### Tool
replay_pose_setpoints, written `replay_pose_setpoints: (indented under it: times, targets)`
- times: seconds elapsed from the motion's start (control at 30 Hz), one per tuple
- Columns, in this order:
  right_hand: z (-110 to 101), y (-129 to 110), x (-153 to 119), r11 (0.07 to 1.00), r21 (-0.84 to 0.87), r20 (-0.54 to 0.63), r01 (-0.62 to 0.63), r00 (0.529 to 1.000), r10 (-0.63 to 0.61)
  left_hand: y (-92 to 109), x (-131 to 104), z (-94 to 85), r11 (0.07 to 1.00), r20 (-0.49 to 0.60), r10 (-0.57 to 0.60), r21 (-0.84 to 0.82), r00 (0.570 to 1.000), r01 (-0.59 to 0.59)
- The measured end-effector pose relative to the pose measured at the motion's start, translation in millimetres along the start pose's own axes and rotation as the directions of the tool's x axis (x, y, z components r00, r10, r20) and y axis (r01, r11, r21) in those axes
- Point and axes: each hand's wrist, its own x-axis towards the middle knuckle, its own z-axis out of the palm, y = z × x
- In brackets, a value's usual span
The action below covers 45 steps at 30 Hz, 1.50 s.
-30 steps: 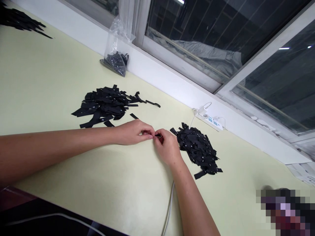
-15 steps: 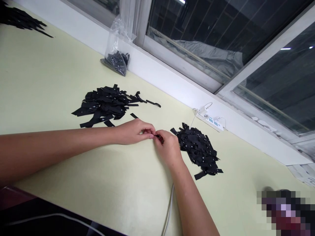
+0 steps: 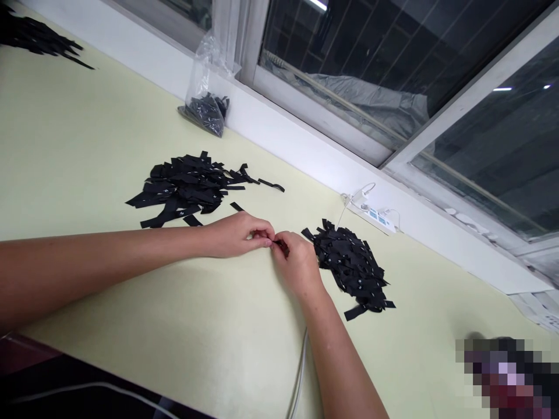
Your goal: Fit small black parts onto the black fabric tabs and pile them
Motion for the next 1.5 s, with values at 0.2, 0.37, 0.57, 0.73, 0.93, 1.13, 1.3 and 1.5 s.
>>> replay_pose_setpoints:
  times: [0.2,0.37,0.57,0.73,0.93,1.13,1.3,1.5]
  targets:
    - [1,1,1,1.000,0.026,0.003,-0.011,1.000,0.011,2,0,-0.9,1.000,-0.009,-0.010,-0.005,1.000,0.010]
    - [0,2,0,0.999,0.031,0.017,-0.026,1.000,0.025,2,0,-0.1,1.000,-0.020,-0.018,-0.026,1.000,0.017]
    - [2,3,1,0.998,0.047,0.006,-0.037,0.999,0.037,2,0,-0.7,1.000,-0.025,-0.018,-0.022,1.000,0.017]
    - [3,0,1,0.988,0.126,-0.040,-0.092,0.994,0.098,1,2,-0.5,0.999,-0.095,-0.016,-0.042,0.995,0.012]
    - [-3,-2,1,0.916,0.381,-0.170,-0.127,0.964,0.204,5,1,-1.5,0.996,-0.185,-0.026,-0.092,0.982,0.009]
    - [-6,-11,3,0.841,0.522,-0.126,-0.141,0.963,0.239,8,2,-3.1,0.986,-0.233,0.145,-0.051,0.962,-0.161]
    - [-2,-14,3,0.772,0.615,-0.055,-0.162,0.968,0.246,8,1,-0.4,0.975,-0.165,0.143,-0.148,0.976,-0.168]
    - [-1,-11,4,0.764,0.620,-0.048,-0.177,0.964,0.262,5,2,1.0,0.981,-0.148,0.105,-0.147,0.983,-0.127]
